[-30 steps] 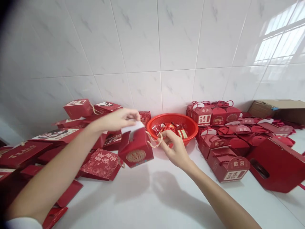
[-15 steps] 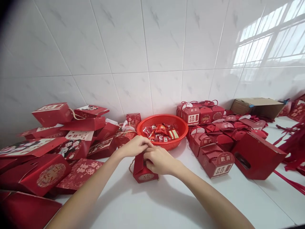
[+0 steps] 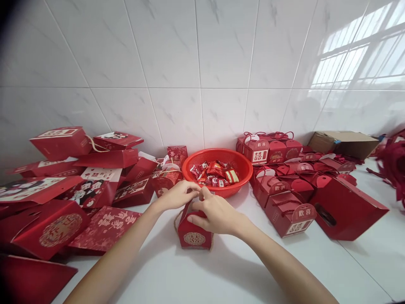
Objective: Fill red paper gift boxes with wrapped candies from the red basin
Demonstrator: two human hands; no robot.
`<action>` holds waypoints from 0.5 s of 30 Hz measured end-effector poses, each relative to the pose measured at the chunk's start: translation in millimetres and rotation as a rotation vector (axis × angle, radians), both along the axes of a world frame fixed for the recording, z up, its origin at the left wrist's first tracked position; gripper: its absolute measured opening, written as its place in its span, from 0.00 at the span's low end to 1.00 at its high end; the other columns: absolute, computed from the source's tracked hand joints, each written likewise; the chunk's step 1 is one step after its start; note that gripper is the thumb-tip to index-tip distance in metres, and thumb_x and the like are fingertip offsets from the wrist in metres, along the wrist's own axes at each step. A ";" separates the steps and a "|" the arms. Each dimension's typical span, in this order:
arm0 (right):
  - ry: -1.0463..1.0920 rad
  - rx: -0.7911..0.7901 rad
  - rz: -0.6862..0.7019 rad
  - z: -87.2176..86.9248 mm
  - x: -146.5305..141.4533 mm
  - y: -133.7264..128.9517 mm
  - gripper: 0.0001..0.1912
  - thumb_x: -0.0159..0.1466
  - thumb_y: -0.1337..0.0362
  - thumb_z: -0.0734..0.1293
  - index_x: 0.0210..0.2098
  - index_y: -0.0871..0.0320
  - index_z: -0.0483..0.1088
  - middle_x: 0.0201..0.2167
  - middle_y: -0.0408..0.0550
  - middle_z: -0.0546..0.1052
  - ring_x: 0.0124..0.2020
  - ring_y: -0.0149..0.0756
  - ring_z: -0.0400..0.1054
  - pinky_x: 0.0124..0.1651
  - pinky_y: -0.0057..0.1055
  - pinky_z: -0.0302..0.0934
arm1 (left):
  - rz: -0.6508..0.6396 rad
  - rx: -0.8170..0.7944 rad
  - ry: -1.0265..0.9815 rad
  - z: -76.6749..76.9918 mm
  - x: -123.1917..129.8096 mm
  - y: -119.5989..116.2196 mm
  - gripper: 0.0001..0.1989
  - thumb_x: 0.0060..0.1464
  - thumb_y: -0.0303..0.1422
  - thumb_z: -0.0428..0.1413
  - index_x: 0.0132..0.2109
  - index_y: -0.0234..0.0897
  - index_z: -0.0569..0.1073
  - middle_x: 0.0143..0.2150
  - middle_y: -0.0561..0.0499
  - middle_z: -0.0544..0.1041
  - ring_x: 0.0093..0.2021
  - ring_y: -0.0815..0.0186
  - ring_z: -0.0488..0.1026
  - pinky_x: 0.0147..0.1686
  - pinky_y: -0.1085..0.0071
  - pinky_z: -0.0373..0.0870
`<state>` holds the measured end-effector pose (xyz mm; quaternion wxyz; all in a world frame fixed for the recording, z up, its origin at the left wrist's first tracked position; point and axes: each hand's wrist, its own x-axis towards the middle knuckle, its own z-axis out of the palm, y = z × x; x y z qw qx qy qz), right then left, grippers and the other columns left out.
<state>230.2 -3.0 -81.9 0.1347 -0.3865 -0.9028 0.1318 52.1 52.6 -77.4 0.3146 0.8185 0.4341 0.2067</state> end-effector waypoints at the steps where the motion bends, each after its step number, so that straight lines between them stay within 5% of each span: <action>1: 0.036 -0.016 -0.004 1.3 1.3 -0.2 0.12 0.68 0.56 0.66 0.40 0.58 0.76 0.45 0.51 0.66 0.31 0.29 0.64 0.40 0.31 0.60 | -0.019 -0.009 0.002 1.2 -0.9 -1.1 0.14 0.57 0.34 0.52 0.38 0.34 0.82 0.36 0.48 0.83 0.37 0.60 0.77 0.38 0.69 0.69; 7: 0.175 -0.054 -0.150 1.4 12.2 7.0 0.24 0.69 0.52 0.63 0.23 0.60 0.68 0.31 0.45 0.62 0.30 0.30 0.61 0.36 0.29 0.58 | -0.046 -0.082 0.148 12.7 -14.4 -4.5 0.20 0.51 0.38 0.60 0.50 0.35 0.79 0.51 0.44 0.80 0.49 0.54 0.76 0.47 0.67 0.70; 11: 0.062 -0.174 -0.151 5.6 24.9 7.9 0.17 0.63 0.50 0.70 0.40 0.58 0.73 0.40 0.48 0.69 0.35 0.34 0.66 0.36 0.29 0.60 | -0.199 -0.185 0.271 23.2 -37.1 -2.7 0.38 0.45 0.44 0.66 0.63 0.40 0.70 0.64 0.45 0.71 0.58 0.51 0.71 0.52 0.68 0.68; 15: -0.142 -0.295 -0.077 10.5 32.7 4.5 0.33 0.59 0.52 0.73 0.60 0.55 0.65 0.50 0.54 0.72 0.48 0.46 0.70 0.43 0.34 0.62 | -0.223 -0.296 0.396 25.3 -56.8 1.6 0.53 0.38 0.44 0.70 0.70 0.50 0.59 0.67 0.50 0.68 0.60 0.52 0.70 0.56 0.67 0.66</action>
